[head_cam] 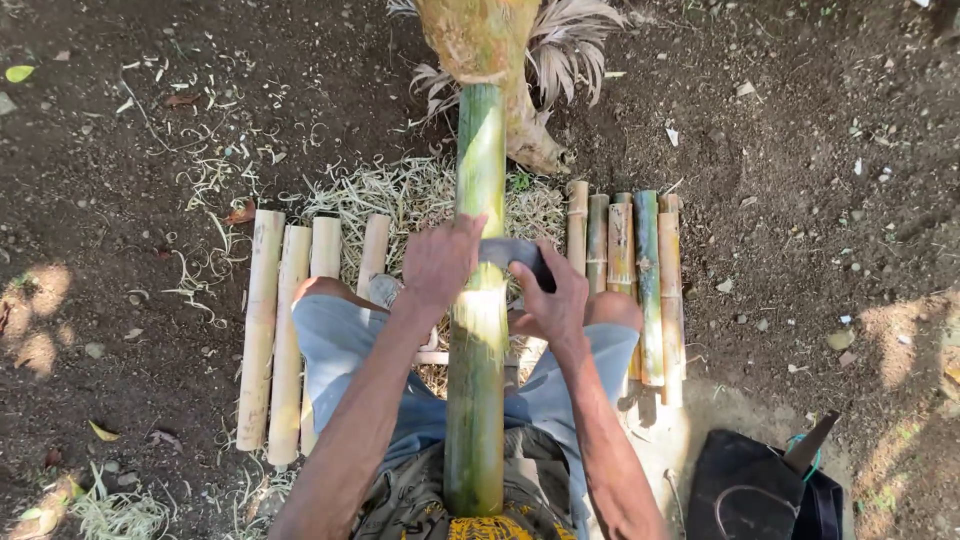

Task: The recorder uses a drawknife or curved blade to strip the outer layer and bark from bamboo or wood poles.

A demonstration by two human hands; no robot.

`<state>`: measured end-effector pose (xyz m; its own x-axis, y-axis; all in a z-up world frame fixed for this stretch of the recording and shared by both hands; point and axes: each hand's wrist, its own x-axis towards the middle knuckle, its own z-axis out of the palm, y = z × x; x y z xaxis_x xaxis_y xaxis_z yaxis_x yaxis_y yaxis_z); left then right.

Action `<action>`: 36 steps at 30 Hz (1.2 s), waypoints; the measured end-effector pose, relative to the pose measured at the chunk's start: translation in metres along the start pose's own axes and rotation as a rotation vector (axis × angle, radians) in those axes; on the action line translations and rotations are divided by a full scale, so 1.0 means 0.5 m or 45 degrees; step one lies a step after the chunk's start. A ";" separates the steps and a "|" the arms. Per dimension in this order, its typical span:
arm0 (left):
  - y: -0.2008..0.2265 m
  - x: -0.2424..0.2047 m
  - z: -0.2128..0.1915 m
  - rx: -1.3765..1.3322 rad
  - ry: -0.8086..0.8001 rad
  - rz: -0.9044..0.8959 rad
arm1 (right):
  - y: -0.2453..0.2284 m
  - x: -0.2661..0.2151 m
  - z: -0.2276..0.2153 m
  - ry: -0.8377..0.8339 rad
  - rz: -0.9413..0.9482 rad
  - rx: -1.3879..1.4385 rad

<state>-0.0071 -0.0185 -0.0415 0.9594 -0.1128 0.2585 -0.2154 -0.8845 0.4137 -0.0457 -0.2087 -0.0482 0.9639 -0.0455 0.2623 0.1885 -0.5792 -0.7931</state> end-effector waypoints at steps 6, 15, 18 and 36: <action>0.031 -0.065 -0.029 0.019 0.035 0.047 | -0.028 -0.056 -0.027 -0.150 0.247 0.357; 0.017 -0.056 -0.024 -0.148 -0.233 -0.040 | -0.085 -0.018 -0.067 -0.351 0.530 0.144; 0.067 -0.189 -0.031 0.097 -0.347 -0.151 | -0.020 -0.158 -0.082 -0.295 0.202 -0.005; 0.006 -0.137 -0.049 -0.277 -0.051 -0.083 | -0.081 -0.088 -0.091 -0.308 0.006 -0.205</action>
<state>-0.0779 -0.0023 -0.0364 0.9781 -0.0801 0.1919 -0.1826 -0.7728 0.6079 -0.1043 -0.2204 -0.0028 0.9851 0.1361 0.1047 0.1705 -0.7023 -0.6912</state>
